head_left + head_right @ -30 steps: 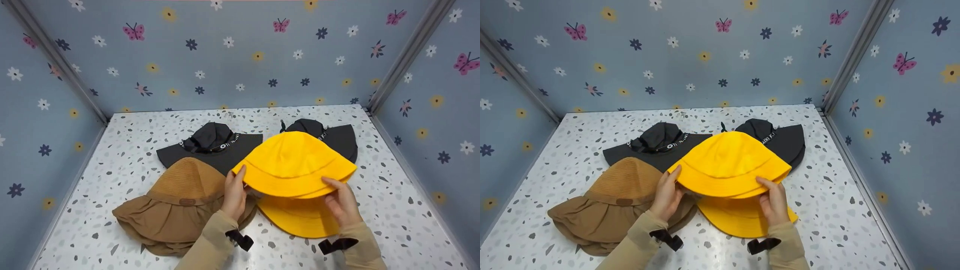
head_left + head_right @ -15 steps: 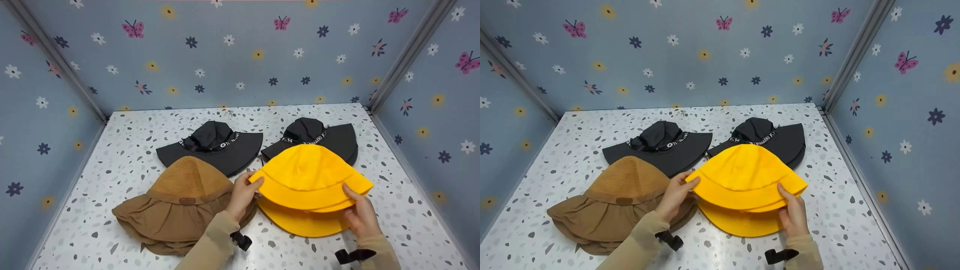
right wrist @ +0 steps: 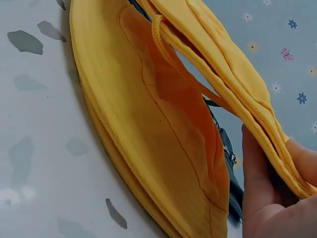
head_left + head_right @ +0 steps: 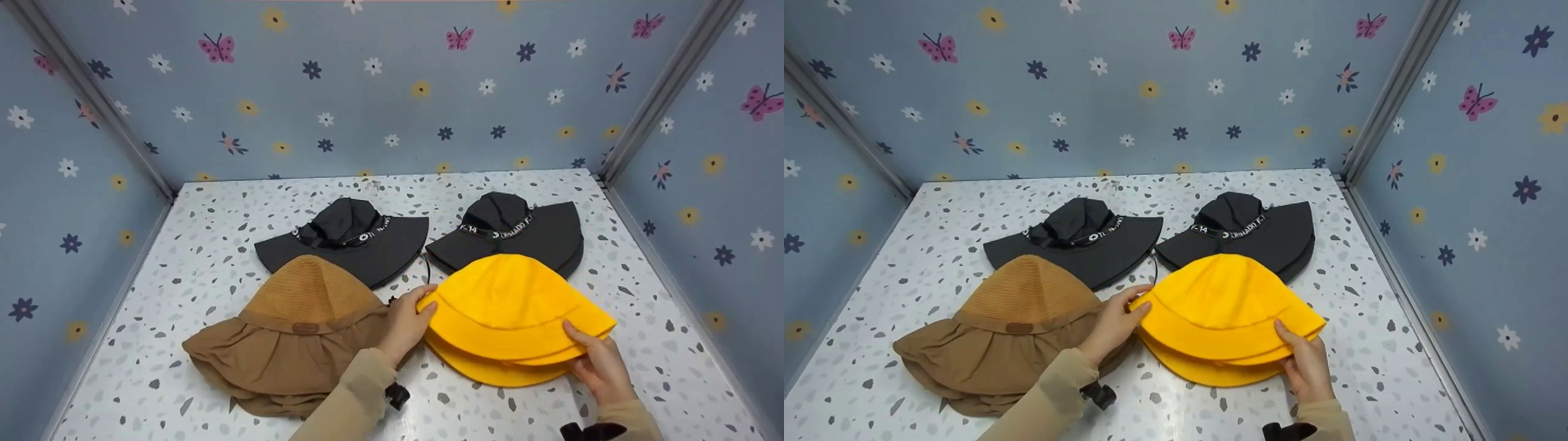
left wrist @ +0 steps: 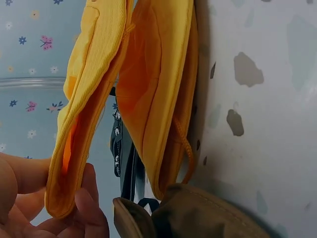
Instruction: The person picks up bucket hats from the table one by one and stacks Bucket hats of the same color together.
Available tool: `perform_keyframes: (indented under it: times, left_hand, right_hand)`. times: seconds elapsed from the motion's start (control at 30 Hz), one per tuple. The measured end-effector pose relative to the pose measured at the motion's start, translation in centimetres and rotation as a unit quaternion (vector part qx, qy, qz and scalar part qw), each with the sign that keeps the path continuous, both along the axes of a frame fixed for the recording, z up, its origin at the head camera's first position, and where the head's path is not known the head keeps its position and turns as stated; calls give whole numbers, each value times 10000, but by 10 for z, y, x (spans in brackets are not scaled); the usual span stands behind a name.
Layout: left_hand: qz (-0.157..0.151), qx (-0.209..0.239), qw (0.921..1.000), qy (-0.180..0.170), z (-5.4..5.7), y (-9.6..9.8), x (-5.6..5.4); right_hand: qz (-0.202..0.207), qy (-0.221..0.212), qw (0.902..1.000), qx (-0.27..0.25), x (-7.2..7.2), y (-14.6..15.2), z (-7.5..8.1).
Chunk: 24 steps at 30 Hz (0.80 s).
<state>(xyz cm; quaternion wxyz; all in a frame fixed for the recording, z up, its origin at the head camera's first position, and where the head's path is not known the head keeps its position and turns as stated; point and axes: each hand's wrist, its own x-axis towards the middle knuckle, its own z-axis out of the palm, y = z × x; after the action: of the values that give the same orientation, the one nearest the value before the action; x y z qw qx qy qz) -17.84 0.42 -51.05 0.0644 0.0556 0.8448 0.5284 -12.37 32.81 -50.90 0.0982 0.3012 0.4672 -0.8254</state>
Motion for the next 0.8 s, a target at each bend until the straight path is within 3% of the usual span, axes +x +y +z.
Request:
perform_keyframes:
  times: [0.27,0.6,0.8]
  left_hand:
    - [-440,-1044,9931,298,0,3,5]
    - [-487,-2058,9771,254,-5,10,9]
    - [-436,-2634,9636,158,-4,15,8]
  right_hand:
    - [346,-253,9975,564,5,5,-12]
    - [735,-537,9845,1500,6,3,-25]
    - [1061,-611,9642,2352,4,3,-22]
